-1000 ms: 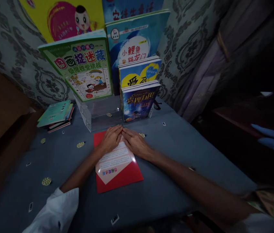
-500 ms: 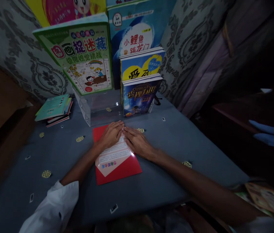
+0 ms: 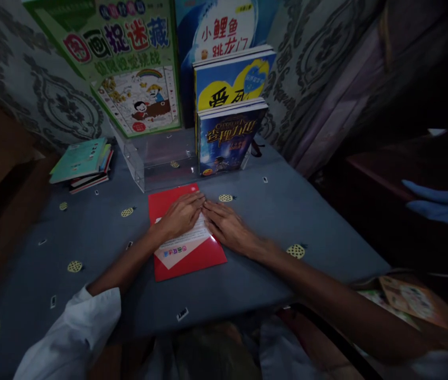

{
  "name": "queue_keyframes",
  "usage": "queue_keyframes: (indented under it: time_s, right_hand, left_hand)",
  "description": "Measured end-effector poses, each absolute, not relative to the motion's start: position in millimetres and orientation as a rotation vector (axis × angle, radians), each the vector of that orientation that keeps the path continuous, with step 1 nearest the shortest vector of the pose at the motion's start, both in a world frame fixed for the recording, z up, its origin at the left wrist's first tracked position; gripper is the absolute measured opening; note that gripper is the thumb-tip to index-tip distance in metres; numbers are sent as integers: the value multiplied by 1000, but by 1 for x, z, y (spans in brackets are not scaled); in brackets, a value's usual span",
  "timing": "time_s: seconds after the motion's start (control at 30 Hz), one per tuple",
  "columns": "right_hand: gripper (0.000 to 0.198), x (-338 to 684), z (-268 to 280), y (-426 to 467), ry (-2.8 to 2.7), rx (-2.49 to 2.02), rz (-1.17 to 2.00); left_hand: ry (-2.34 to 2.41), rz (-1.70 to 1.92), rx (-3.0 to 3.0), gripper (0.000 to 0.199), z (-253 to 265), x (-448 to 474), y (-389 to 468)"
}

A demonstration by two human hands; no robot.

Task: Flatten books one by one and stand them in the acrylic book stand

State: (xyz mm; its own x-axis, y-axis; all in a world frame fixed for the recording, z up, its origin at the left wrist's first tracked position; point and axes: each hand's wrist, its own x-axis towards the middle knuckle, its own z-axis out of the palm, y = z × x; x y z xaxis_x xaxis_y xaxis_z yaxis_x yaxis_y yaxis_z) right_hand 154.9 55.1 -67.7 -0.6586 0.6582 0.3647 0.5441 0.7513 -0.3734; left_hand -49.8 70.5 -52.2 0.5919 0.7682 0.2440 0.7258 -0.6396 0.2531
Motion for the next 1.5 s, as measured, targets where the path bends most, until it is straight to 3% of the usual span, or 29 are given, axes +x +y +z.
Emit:
queue_keyframes:
  time_s: [0.9, 1.23, 1.5]
  right_hand:
    - [39, 186, -66, -27, -2457, -887, 297]
    - [48, 206, -63, -63, -2461, -828, 319]
    - [55, 213, -68, -71, -2481, -826, 322]
  left_hand:
    - [1156, 296, 2764, 40, -35, -27, -6]
    - [1132, 342, 2790, 43, -40, -18, -52]
    - [1378, 361, 2782, 51, -48, 3, -101]
